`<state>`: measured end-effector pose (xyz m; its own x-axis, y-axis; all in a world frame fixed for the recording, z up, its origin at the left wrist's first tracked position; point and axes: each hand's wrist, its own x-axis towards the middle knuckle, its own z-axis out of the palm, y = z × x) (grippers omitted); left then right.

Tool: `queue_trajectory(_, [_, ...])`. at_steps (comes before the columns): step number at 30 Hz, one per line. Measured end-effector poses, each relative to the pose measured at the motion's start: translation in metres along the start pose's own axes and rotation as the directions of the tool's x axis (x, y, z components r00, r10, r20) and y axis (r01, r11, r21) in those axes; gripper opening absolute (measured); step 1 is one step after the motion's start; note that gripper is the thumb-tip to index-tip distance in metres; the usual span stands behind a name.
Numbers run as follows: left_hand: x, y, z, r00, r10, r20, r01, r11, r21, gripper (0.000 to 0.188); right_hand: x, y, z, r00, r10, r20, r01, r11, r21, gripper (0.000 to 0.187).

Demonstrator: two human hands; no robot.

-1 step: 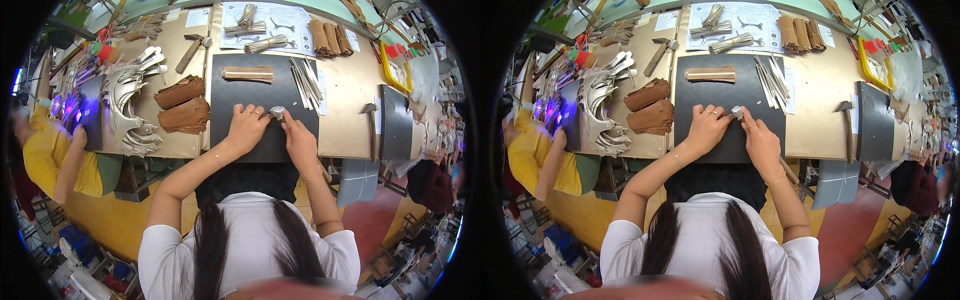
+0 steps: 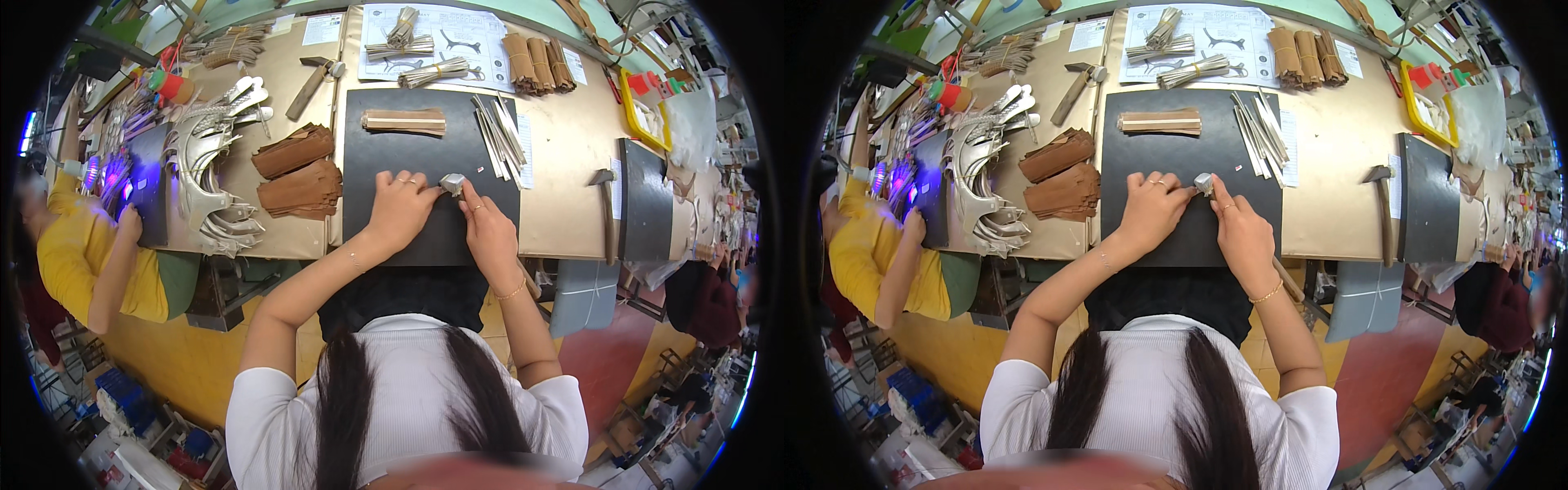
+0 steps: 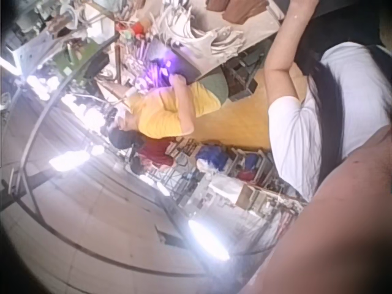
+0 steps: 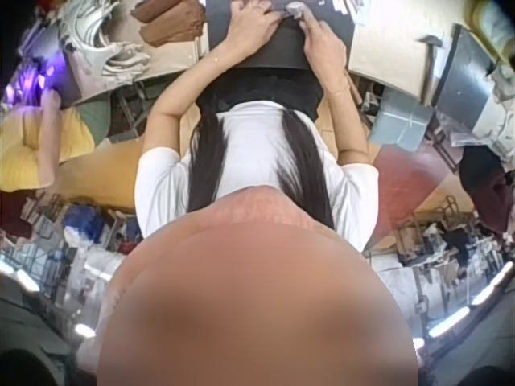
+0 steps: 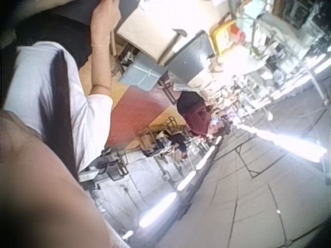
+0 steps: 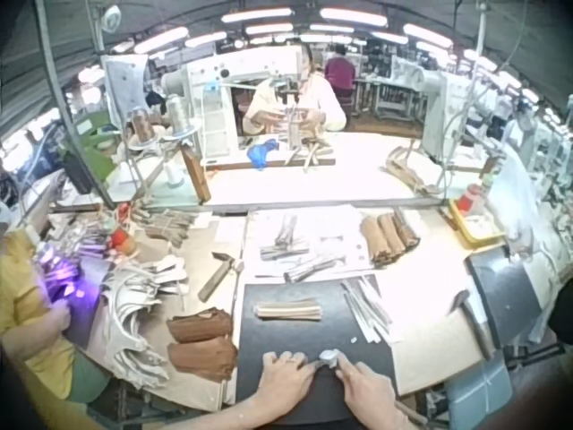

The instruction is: The person repeatedly smooths thin metal strips on a black mat using a small handheld tool. They pick up each strip, rub it with the tool, and place it back on the mat, repeating the process for multiple pieces.

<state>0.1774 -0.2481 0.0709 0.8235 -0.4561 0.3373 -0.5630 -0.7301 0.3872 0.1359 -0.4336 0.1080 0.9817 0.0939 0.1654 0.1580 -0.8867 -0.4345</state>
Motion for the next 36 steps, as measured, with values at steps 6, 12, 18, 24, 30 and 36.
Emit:
queue_trajectory(6, [-0.001, -0.006, -0.005, 0.991, -0.101, 0.086, 0.107, 0.992, -0.068, 0.012, 0.007, 0.0, -0.002, 0.999, -0.035, 0.006, 0.035, 0.999, -0.005, 0.042])
queue_trajectory(12, [-0.007, -0.001, -0.005, 0.997, -0.07, 0.045, 0.067, 0.996, 0.061, 0.016, 0.004, -0.008, 0.001, 0.999, -0.041, 0.025, 0.042, 0.999, -0.022, 0.043])
queue_trajectory(18, [-0.013, -0.006, -0.01, 0.99, -0.107, 0.088, 0.111, 0.993, -0.043, 0.017, 0.005, -0.005, -0.003, 0.997, -0.042, 0.065, 0.044, 0.999, -0.028, 0.043])
queue_trajectory(24, [-0.017, 0.0, -0.01, 0.999, -0.031, 0.039, 0.027, 0.994, 0.109, 0.016, 0.003, -0.013, 0.003, 0.997, -0.068, 0.043, 0.069, 0.997, -0.02, 0.042])
queue_trajectory(30, [-0.023, -0.005, -0.018, 0.987, -0.111, 0.118, 0.118, 0.992, -0.051, 0.023, 0.009, -0.009, -0.004, 0.992, -0.049, 0.113, 0.058, 0.995, -0.078, 0.042])
queue_trajectory(36, [-0.03, 0.002, -0.012, 0.999, -0.009, 0.038, -0.001, 0.972, 0.234, 0.018, 0.001, -0.019, -0.001, 0.994, -0.058, 0.098, 0.059, 0.998, -0.015, 0.042])
